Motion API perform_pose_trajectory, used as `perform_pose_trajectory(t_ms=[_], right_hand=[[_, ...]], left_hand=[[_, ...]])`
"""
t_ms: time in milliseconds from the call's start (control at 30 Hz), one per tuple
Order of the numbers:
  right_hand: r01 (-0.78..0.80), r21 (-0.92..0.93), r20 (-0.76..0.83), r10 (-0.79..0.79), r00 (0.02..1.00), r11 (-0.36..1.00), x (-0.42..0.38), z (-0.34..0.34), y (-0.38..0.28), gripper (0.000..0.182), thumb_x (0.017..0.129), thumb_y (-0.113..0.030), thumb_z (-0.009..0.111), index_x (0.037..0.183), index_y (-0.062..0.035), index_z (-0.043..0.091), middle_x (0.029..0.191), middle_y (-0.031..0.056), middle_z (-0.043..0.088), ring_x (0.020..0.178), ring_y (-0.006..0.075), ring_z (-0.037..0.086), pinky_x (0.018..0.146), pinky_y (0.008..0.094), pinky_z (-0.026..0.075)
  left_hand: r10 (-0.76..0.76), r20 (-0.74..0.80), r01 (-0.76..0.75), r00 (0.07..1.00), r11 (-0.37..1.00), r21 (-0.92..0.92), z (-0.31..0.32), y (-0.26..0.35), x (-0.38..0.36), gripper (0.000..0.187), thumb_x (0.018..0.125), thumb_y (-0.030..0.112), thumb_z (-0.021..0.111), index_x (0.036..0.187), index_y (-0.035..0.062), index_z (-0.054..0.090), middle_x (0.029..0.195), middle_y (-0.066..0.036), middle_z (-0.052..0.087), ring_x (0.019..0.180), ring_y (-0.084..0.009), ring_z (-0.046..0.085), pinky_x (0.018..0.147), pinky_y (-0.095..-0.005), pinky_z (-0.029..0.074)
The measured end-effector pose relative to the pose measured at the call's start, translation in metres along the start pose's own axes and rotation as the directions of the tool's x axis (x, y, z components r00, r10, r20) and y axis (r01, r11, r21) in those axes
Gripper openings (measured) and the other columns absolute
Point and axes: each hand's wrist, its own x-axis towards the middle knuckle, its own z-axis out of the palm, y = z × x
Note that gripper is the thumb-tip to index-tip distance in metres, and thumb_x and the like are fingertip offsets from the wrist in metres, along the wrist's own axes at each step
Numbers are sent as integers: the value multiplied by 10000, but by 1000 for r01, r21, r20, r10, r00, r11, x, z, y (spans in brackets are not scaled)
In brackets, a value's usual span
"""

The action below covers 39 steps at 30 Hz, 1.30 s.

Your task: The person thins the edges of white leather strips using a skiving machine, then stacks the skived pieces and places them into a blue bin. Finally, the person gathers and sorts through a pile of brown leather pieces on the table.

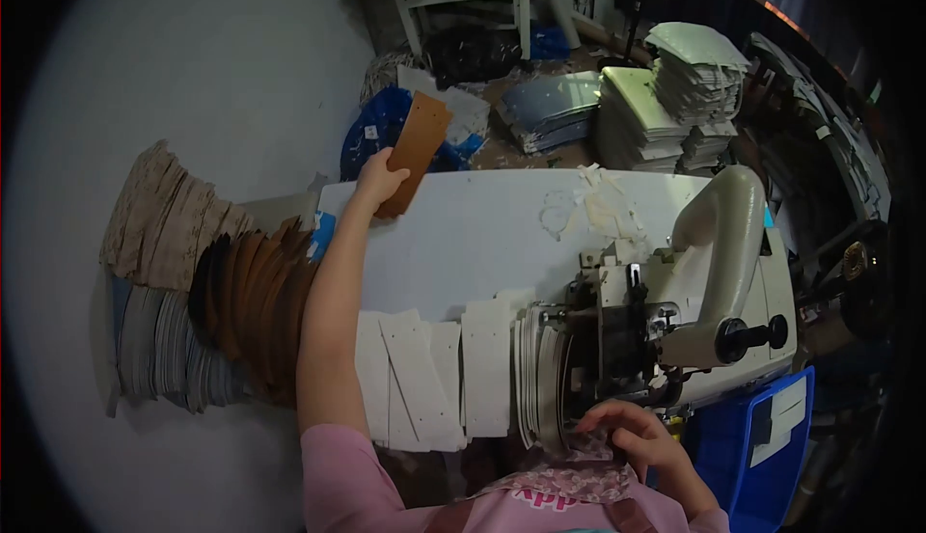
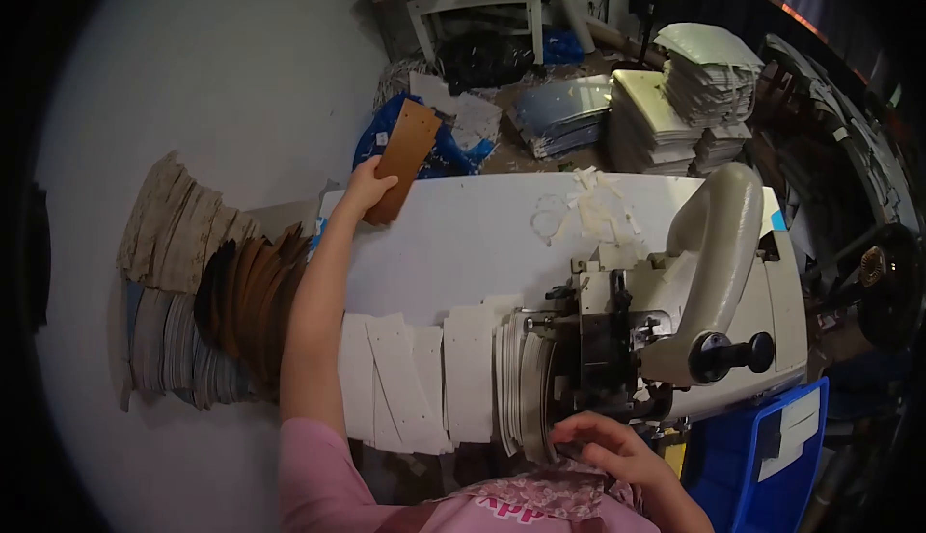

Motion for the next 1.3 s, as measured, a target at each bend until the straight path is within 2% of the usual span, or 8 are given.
perform_pose_trajectory(t_ms=[100, 300, 433, 633, 800, 867, 1067, 1300], right_hand=[[41, 6, 47, -41, 998, 999, 10, -1, 9, 449, 944, -227, 612, 1318, -2, 507, 1263, 99, 562, 1229, 198, 509, 1075, 351, 361], [37, -309, 168, 17, 986, 950, 28, 24, 2, 375, 941, -221, 599, 1248, -11, 553, 1199, 105, 559, 1170, 218, 535, 1025, 365, 400], [167, -438, 242, -63, 968, 883, 48, 45, 16, 321, 967, -95, 543, 1282, -32, 539, 1222, 88, 551, 1154, 172, 547, 984, 314, 428], [145, -236, 199, -99, 975, 961, 81, 85, 56, 350, 981, -38, 497, 1329, -57, 479, 1315, 67, 499, 1220, 173, 515, 1004, 313, 420], [503, -703, 291, -442, 848, 502, 166, 120, 52, 463, 888, -98, 620, 1329, -88, 478, 1455, 178, 361, 1341, 349, 396, 1087, 423, 359], [601, -771, 410, -558, 722, 211, 216, 126, 62, 520, 914, -230, 605, 1388, -102, 436, 1488, 193, 335, 1369, 390, 346, 1120, 484, 296], [320, -874, 450, -363, 816, -366, 222, 113, 122, 768, 912, -527, 511, 1453, -7, 345, 1481, 247, 346, 1360, 402, 346, 1128, 556, 214], [178, -964, 256, -500, 828, -198, 176, 117, 130, 800, 885, -523, 550, 1416, 45, 364, 1468, 272, 332, 1370, 438, 291, 1111, 630, 161]], left_hand=[[-146, 393, 347, 908, 787, -510, 19, -48, -38, 480, 861, 84, 691, 1295, -21, 517, 1208, -186, 619, 1098, -317, 601, 905, -410, 495], [-419, 163, 371, 893, 892, 260, 28, -44, -101, 558, 884, 113, 650, 1369, -61, 434, 1359, -243, 476, 1212, -373, 518, 1020, -432, 431], [313, -195, -242, 929, 917, 318, -23, 9, -178, 476, 927, 152, 602, 1338, -53, 478, 1294, -255, 524, 1171, -328, 558, 950, -416, 487], [-203, -250, 17, 947, 807, -590, -50, 52, -399, 258, 1015, 143, 499, 1184, -13, 616, 917, -61, 677, 889, -126, 645, 820, -275, 522], [-806, -324, 13, 496, 380, -925, 68, -18, -506, 504, 1002, 321, 547, 1406, 50, 417, 1351, -117, 485, 1236, -208, 479, 969, -429, 459], [-853, -151, 32, 499, 192, -981, 107, -17, -518, 623, 978, 390, 571, 1457, 62, 344, 1425, -135, 409, 1305, -250, 411, 1015, -483, 412], [-749, -40, -83, 661, -21, -996, 131, -10, -499, 796, 922, 468, 634, 1484, 24, 287, 1477, -153, 366, 1355, -288, 364, 1068, -487, 363], [-774, -12, -98, 634, -65, -993, 133, -6, -467, 616, 851, 312, 771, 1339, 50, 502, 1300, -70, 560, 1192, -209, 515, 987, -343, 403]])
